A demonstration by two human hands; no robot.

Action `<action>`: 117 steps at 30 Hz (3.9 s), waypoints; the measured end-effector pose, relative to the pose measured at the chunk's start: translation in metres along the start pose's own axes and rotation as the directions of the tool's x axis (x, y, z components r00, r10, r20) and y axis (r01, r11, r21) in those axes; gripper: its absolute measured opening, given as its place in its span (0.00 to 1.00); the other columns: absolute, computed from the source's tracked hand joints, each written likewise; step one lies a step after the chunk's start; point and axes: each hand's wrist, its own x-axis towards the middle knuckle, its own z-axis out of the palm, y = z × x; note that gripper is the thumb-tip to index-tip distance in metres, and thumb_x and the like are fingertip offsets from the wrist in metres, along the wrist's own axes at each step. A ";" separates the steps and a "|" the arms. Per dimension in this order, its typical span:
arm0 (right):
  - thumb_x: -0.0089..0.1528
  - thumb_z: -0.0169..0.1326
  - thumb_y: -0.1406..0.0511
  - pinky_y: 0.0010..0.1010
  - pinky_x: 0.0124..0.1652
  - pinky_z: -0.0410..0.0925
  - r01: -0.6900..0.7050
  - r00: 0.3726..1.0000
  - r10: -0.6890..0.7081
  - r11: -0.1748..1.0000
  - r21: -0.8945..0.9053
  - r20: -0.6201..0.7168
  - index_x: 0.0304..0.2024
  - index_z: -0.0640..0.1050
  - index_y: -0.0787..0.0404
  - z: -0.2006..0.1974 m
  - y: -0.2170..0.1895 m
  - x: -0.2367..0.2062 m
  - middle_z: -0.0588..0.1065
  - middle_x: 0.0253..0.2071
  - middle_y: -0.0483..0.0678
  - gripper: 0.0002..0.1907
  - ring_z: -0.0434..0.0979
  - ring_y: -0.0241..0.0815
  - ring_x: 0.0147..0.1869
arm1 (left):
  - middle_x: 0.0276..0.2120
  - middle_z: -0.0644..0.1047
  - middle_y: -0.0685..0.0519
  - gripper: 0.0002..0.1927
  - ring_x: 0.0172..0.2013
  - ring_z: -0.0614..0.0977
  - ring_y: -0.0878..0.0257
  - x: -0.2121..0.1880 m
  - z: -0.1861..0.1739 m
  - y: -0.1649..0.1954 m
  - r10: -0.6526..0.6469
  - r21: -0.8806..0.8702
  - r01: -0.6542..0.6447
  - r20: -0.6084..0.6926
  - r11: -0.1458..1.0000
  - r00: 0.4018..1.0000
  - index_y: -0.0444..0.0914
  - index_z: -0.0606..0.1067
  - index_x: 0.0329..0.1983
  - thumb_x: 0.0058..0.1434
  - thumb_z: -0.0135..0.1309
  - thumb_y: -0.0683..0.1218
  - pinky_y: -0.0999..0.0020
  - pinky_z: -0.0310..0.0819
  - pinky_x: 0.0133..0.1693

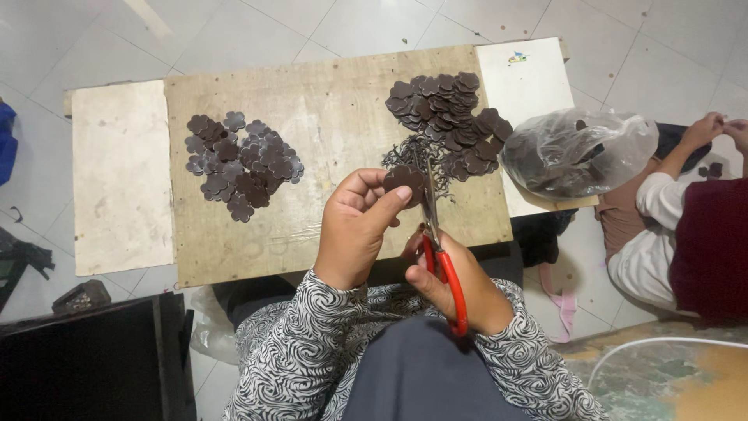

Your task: The person uses red-handled scissors to trim the edges of dark, flower-shaped pieces of material. They pick up each piece, cut along the perimeter, and place the finished shape on a wooden board, accumulating a pile of cut pieces.

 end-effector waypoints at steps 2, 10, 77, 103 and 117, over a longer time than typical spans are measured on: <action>0.65 0.52 0.43 0.23 0.41 0.66 0.068 0.997 -0.069 0.996 0.053 0.017 0.48 0.71 0.61 0.000 0.000 0.000 0.68 0.38 0.43 0.29 0.68 0.31 0.40 | 0.36 0.80 0.56 0.10 0.33 0.78 0.74 -0.002 0.000 0.000 0.003 0.022 -0.003 -0.002 1.000 1.000 0.34 0.75 0.47 0.64 0.60 0.41 0.79 0.72 0.35; 0.64 0.51 0.39 0.25 0.43 0.66 0.058 0.998 -0.062 0.990 0.130 0.027 0.48 0.70 0.63 0.001 0.007 0.002 0.68 0.39 0.44 0.34 0.68 0.34 0.43 | 0.35 0.80 0.55 0.08 0.33 0.78 0.74 -0.004 0.004 -0.002 0.044 -0.015 -0.044 -0.002 0.999 0.999 0.32 0.74 0.43 0.64 0.59 0.38 0.80 0.72 0.36; 0.62 0.45 0.32 0.21 0.32 0.61 -0.029 0.980 -0.021 0.967 0.252 0.196 0.39 0.67 0.59 -0.005 0.019 0.000 0.63 0.30 0.39 0.37 0.61 0.29 0.32 | 0.34 0.81 0.53 0.12 0.33 0.80 0.73 -0.003 -0.013 0.015 -0.064 0.242 0.048 0.059 0.969 0.996 0.31 0.75 0.46 0.60 0.62 0.37 0.79 0.74 0.35; 0.63 0.47 0.35 0.22 0.30 0.59 -0.020 0.988 -0.029 0.949 0.315 0.149 0.39 0.66 0.60 0.000 0.031 0.000 0.63 0.31 0.41 0.35 0.60 0.29 0.31 | 0.35 0.81 0.53 0.12 0.34 0.81 0.72 -0.002 -0.014 0.005 -0.052 0.179 0.041 0.057 0.983 0.997 0.31 0.74 0.45 0.60 0.61 0.37 0.79 0.76 0.37; 0.59 0.48 0.30 0.20 0.34 0.61 -0.046 0.981 -0.020 0.943 0.330 0.192 0.41 0.67 0.60 0.004 0.033 0.002 0.63 0.34 0.40 0.40 0.61 0.30 0.36 | 0.30 0.80 0.58 0.09 0.28 0.77 0.76 -0.003 -0.016 0.010 -0.127 0.249 0.102 0.086 0.963 0.988 0.33 0.74 0.40 0.59 0.62 0.37 0.82 0.70 0.30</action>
